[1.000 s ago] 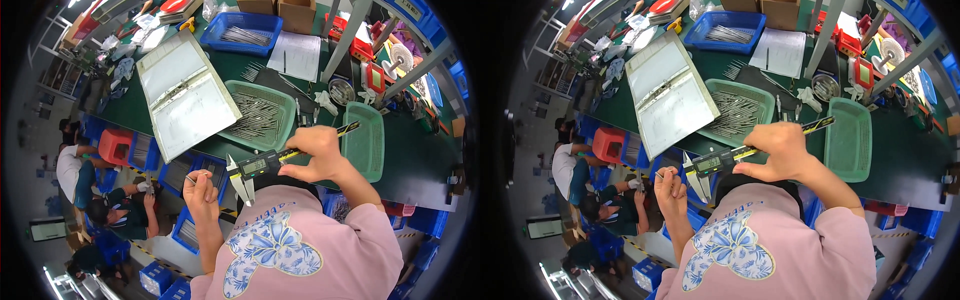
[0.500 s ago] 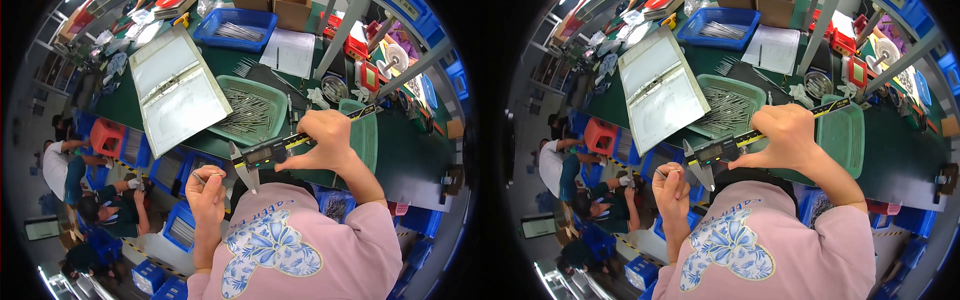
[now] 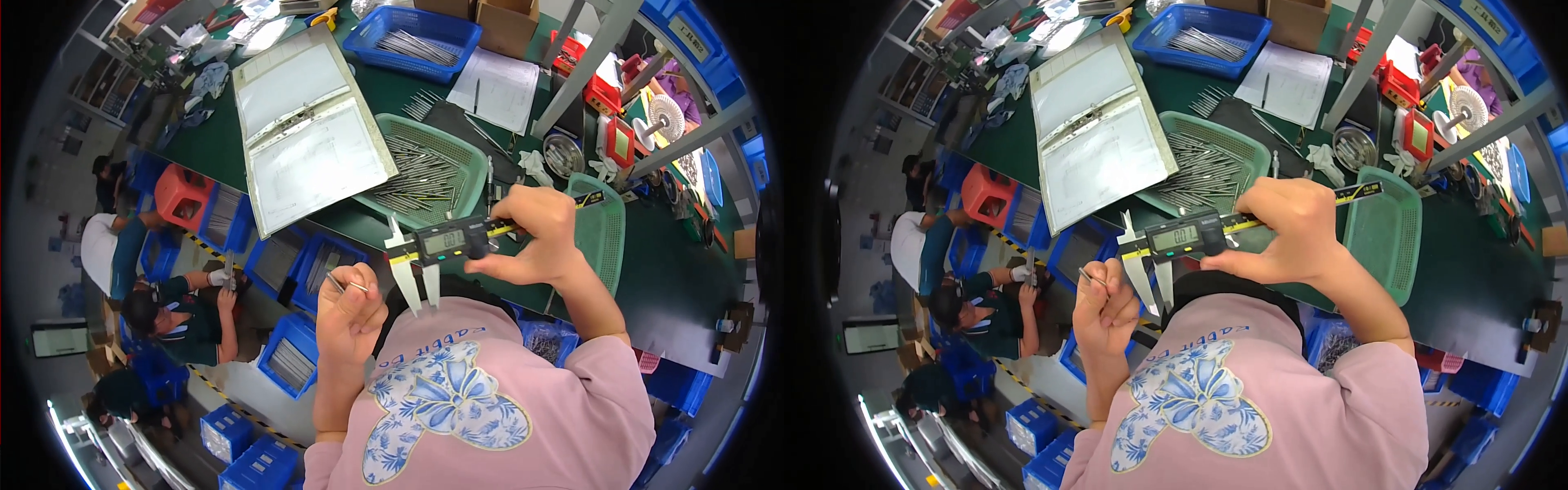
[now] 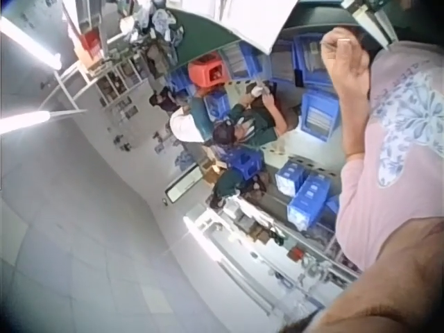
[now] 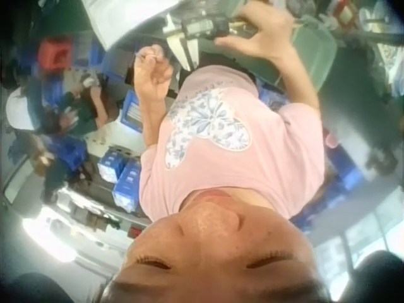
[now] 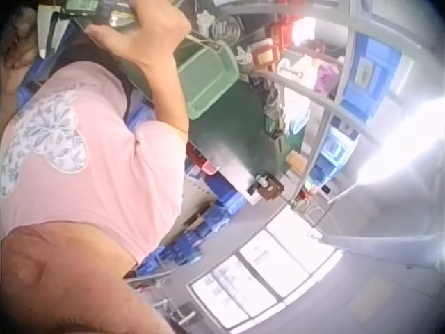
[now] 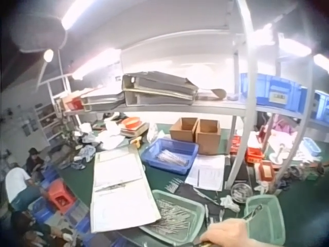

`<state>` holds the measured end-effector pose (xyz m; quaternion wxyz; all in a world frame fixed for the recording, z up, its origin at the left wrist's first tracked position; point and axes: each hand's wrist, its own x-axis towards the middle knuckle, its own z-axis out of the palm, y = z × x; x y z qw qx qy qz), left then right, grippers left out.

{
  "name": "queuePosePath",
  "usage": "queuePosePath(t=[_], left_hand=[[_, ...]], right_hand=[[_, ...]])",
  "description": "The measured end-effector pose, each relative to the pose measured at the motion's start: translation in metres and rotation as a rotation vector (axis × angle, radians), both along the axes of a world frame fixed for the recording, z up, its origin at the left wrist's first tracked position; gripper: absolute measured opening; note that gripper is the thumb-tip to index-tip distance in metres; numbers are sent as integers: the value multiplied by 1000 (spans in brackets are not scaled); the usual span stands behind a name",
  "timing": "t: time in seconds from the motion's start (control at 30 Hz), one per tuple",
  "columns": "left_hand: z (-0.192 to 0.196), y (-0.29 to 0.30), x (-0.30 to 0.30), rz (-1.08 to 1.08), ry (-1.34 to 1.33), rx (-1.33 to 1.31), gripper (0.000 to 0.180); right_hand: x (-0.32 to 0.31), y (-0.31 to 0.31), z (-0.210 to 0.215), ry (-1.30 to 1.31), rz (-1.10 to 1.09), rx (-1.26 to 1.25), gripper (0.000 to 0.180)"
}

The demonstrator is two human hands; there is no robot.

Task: The recorder measures small metal components with a digital caliper and references a technical manual in a binder.

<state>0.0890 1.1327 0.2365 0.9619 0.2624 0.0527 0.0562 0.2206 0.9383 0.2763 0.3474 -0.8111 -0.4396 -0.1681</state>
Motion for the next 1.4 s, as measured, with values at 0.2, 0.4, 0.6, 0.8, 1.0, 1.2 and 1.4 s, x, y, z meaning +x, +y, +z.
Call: queuePosePath(t=[0.2, 0.4, 0.6, 0.8, 1.0, 1.2, 1.4], left_hand=[[-9, 0, 9, -114, -175, -255, 9], [-7, -4, 13, -36, -222, -263, 11], [-6, -6, 10, -5, -254, -319, 11], [-3, -8, 9, -39, -275, -338, 10], [-1, -5, 9, -106, -272, -414, 9], [-1, -1, 8, -139, -249, -461, 9], [-2, 1, 8, -158, -241, -465, 10]], right_hand=[[-8, 5, -12, 141, 17, 25, 31], [-13, 8, -32, 487, 159, 60, 29], [-18, 7, -42, 441, 139, 45, 30], [-18, 6, -39, 385, 98, 48, 30], [-19, 7, -39, 354, 104, 76, 31], [-22, 9, -37, 316, 71, 63, 32], [-19, 12, -38, 304, 18, 83, 30]])
